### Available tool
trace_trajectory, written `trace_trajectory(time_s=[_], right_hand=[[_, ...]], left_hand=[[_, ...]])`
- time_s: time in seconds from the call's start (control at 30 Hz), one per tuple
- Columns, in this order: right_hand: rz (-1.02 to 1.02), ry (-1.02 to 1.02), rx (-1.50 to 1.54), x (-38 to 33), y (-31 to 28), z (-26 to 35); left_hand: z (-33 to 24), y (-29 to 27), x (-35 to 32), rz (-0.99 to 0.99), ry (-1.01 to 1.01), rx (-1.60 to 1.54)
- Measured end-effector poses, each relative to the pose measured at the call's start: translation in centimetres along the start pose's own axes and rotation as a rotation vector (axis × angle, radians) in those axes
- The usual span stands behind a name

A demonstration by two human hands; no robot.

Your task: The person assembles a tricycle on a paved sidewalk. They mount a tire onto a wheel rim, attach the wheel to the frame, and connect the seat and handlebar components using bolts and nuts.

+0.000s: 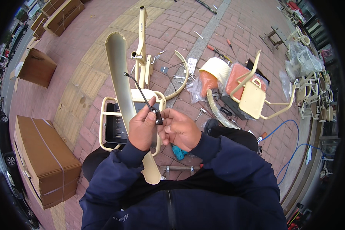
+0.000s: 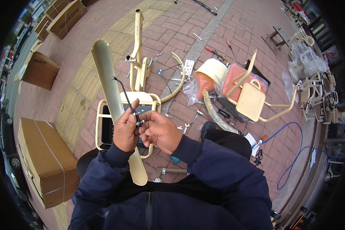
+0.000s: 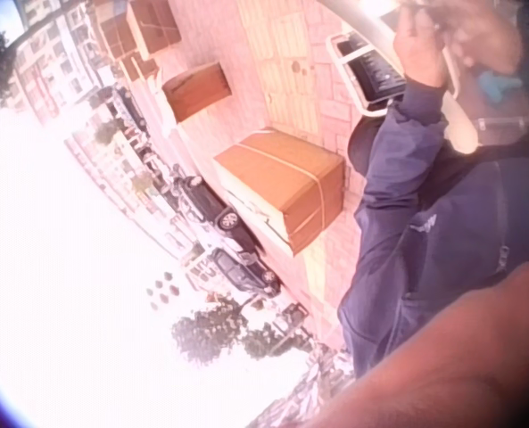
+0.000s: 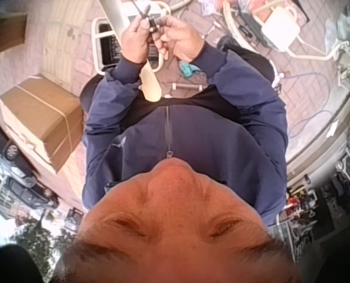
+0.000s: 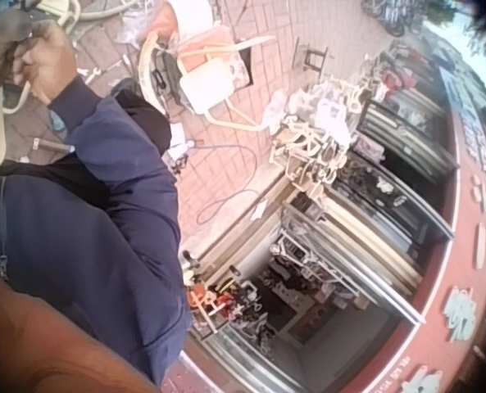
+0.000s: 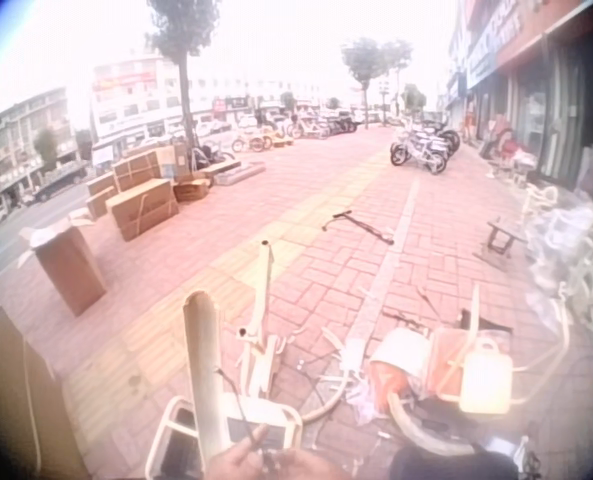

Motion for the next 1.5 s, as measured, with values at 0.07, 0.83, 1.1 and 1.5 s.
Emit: trace_trajectory(time_s=[0.07, 0.83, 1.1, 1.5], right_hand=[[-0.007, -0.007, 0.038, -0.1, 0.1, 0.0], [-0.382, 0.199, -0.424, 2.0, -6.4, -2.1], [-0.09, 0.123, -0.207, 1.6, -7.1, -3.9], [-0.163, 0.044, -0.373, -0.1, -6.8, -0.4]], left_hand=[[0.1, 0.2, 0.0, -0.001, 0.005, -0.016], [-2.4, -0.5, 0.3, 0.273, -0.215, -0.686], [-3.4, 0.1, -0.9, 0.382, -0.253, -0.883], [-3.6, -1.6, 0.2, 0.266, -0.178, -0.69]])
Point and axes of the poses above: each hand's wrist, its own x-axis towards the middle knuckle, its own y-axis out of the palm, z = x × y, the point moved 1 cm from there along x, towards the middle knuckle, and after that the axes turned 2 degrees about -z, right-handed, at the moved point
